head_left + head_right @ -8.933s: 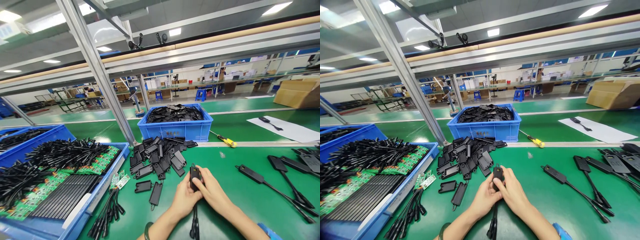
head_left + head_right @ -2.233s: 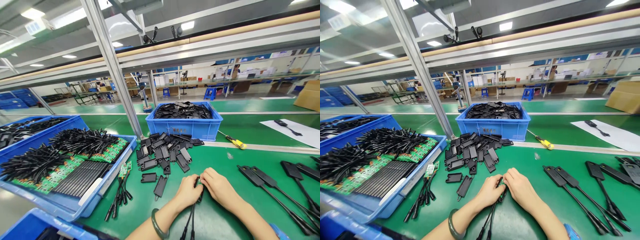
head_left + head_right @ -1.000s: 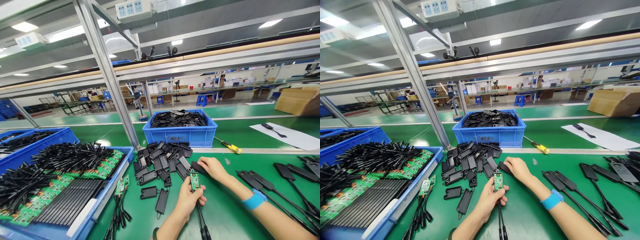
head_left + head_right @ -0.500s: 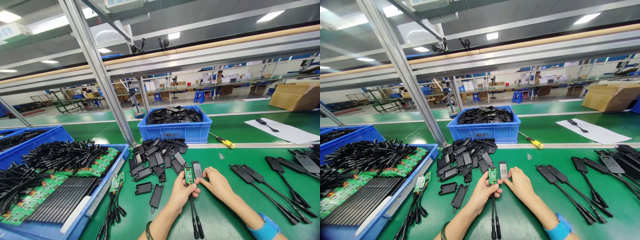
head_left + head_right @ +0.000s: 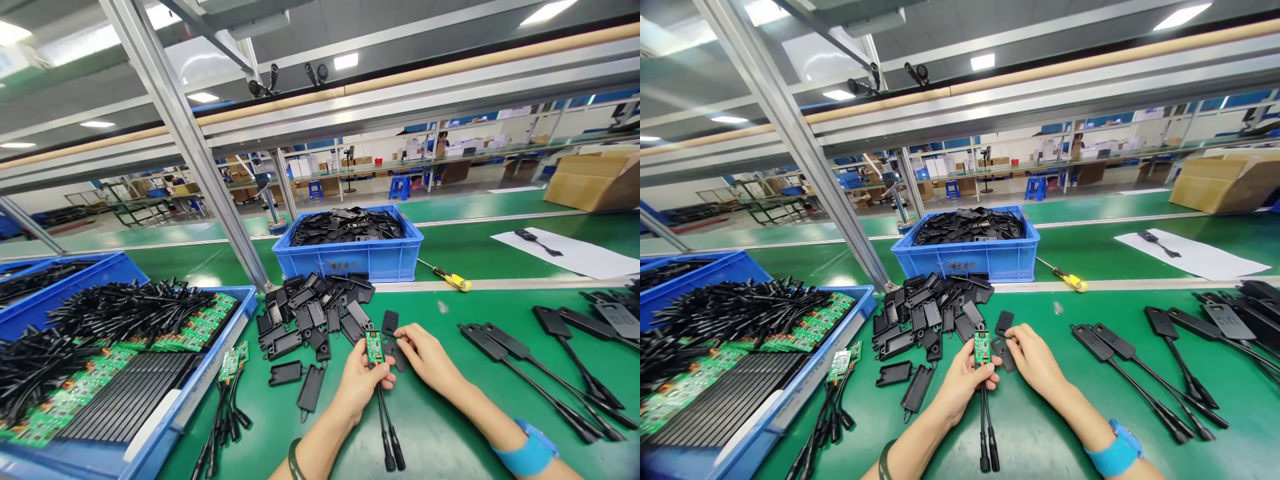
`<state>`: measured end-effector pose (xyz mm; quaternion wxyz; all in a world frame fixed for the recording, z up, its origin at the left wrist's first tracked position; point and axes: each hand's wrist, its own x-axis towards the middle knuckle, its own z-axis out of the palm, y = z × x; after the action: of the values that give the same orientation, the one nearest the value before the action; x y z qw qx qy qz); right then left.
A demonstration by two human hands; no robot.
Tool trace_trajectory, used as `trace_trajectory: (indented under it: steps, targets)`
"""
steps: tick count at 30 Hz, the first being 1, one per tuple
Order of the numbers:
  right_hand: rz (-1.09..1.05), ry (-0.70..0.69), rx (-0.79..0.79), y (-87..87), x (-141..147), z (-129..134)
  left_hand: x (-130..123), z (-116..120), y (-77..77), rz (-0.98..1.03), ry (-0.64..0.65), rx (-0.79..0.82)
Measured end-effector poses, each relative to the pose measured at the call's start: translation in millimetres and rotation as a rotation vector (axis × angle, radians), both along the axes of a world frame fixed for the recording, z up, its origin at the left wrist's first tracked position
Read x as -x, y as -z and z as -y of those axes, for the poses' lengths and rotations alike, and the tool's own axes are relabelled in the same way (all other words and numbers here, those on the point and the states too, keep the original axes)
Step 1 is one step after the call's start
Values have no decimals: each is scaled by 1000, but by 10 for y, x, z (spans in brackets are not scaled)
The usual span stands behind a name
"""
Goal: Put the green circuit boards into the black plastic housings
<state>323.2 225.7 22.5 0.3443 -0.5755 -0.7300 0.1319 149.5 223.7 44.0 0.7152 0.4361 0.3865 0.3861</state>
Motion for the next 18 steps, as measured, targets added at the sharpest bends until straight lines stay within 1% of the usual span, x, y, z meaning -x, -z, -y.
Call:
trace_trajectory:
  steps: [2,5,7,11,14,18]
  targets:
    - [44,24,30,7,54,0,-5,1,15,-2,-2,-12]
    - [223,40,59,-26,115,10,-23,10,51,-27,-14,-45]
    - [332,0,67,-70,121,26,-35,17,74,-52,-18,-75]
    - [471,-70,50,-129,72,93,-38,19,99,-74,-37,-94]
    - [522,-70,2,-104,55,147,-23,12,96,-66,-66,-73]
    - [516,-54,-28,-56,132,173,7,9,56,-19,-73,-50]
